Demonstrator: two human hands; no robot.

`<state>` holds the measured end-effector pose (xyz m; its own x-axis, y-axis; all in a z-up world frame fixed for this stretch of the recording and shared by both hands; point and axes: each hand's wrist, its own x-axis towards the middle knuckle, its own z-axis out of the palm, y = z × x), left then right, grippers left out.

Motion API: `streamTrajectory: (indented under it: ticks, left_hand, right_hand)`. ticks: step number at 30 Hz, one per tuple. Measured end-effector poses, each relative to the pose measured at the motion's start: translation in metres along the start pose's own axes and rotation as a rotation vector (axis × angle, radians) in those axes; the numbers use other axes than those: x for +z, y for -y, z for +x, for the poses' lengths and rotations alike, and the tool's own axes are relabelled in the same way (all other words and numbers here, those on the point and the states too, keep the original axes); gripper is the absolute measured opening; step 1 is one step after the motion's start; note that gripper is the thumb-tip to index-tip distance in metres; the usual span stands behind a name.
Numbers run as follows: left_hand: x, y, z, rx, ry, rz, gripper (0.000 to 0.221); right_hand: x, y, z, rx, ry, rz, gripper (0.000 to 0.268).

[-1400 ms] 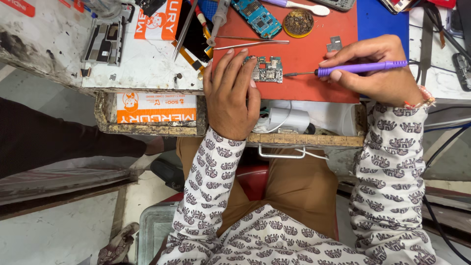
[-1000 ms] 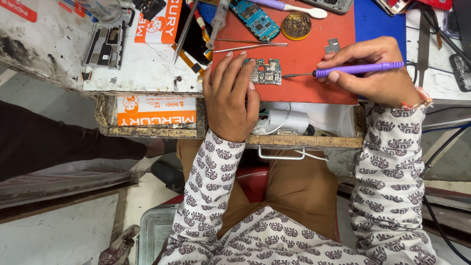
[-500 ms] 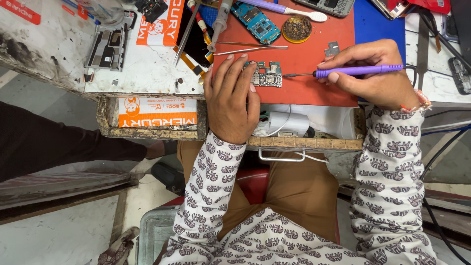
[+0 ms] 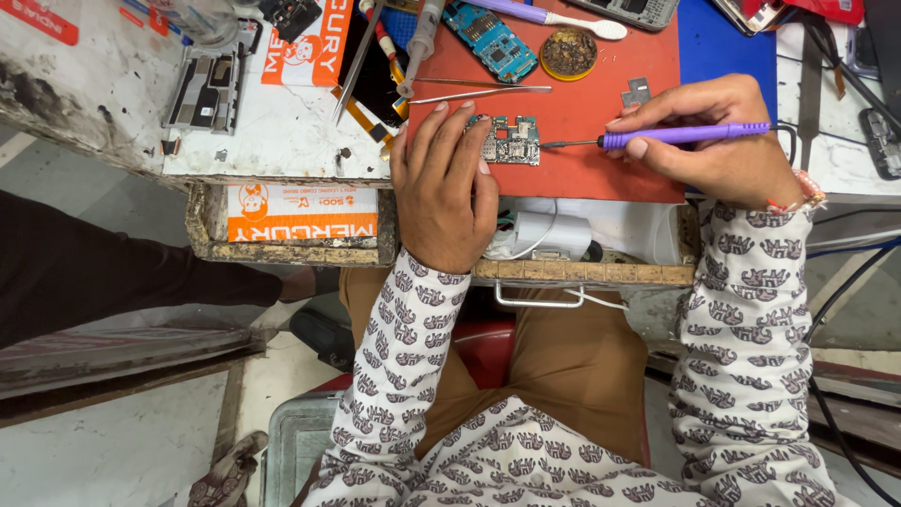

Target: The person solders a small component on a mobile phone circuit board using a soldering iron and flux on a workbench.

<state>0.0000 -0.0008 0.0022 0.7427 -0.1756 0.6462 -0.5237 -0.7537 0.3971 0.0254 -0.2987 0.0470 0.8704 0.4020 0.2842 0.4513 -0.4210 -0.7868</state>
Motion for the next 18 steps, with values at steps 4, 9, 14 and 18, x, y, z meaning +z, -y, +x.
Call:
streamTrajectory:
  ticks: [4,9,14,18]
  left_hand:
    - [0.0006,0.0005,-0.0002,0.002,-0.002,0.007,0.041]
    - [0.0011,0.0005,0.0,0.007,-0.005,0.015,0.041]
    - [0.0008,-0.0003,-0.0003,0.001,-0.003,0.014,0.04]
    - [-0.0004,-0.001,0.0006,-0.003,0.003,0.022,0.04]
  right_hand:
    - [0.0005,0.0006,-0.0006,-0.005,0.0,-0.003,0.017]
    - [0.0003,-0.002,-0.0024,-0.039,-0.008,-0.003,0.016]
    - [-0.0006,-0.0054,-0.0036,-0.068,0.016,0.006,0.016]
    - [-0.0031,-0.0056,-0.0023,-0.113,0.042,-0.053,0.017]
